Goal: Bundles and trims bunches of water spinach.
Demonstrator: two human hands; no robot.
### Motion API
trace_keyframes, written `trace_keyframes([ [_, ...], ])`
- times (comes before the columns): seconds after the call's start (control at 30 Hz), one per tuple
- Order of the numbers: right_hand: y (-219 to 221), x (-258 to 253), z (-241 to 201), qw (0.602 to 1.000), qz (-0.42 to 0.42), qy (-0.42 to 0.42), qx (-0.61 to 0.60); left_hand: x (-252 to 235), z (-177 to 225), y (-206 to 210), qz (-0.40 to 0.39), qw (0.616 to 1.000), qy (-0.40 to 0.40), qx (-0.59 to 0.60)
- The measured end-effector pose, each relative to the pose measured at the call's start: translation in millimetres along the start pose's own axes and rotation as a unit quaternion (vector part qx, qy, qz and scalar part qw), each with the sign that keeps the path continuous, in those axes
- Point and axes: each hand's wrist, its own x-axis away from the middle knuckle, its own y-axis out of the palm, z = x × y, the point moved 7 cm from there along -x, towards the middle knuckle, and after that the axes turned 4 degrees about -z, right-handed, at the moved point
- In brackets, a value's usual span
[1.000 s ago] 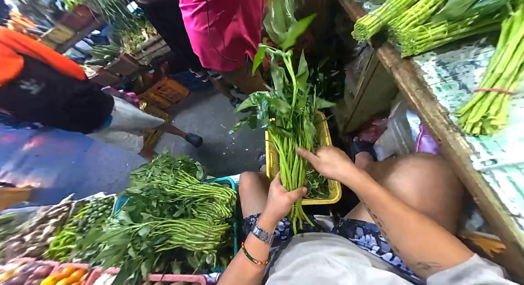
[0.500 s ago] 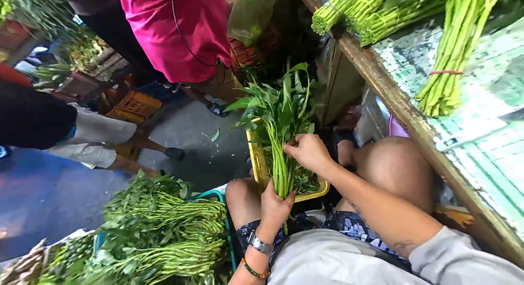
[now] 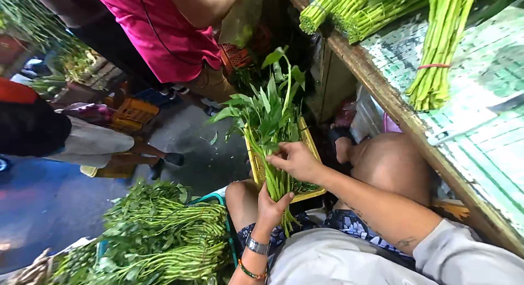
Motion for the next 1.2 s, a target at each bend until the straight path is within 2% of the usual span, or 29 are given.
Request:
trace_keyframes([
  [0.07, 0, 1, 0, 0.999, 0.030, -0.025, 0.003, -1, 2, 0, 0.002, 1.000, 0.004, 0.011],
  [0.17, -4, -6, 15, 0.996, 0.083, 0.027, -0.036, -4, 3, 3, 0.002, 1.000, -0.013, -0.010],
  [0.5, -1, 11, 0, 0.994, 0.096, -0.032, -0.027, -10, -2, 2, 0.010, 0.999, -0.032, -0.001],
  [0.57, 0, 10, 0, 0.995, 0.091, -0.037, -0.028, -9, -1, 2, 0.014, 0.999, -0.027, 0.013],
  [0.8, -9, -2, 13, 0.992, -0.009, 0.122, 0.002, -5, -5, 6, -0.021, 1.000, -0.009, 0.018],
  [0.97, -7, -3, 16, 0.983, -0.081, 0.164, 0.011, -5, -7, 8, -0.044, 0.999, -0.007, 0.032],
  [1.1, -10, -2, 14, 0.985, -0.073, 0.159, 0.014, -7, -3, 7, -0.079, 0.994, -0.016, 0.077],
  [1.2, -17, -3, 12, 0.991, -0.010, 0.133, -0.023, -11, 4, 5, -0.108, 0.986, -0.042, 0.116],
])
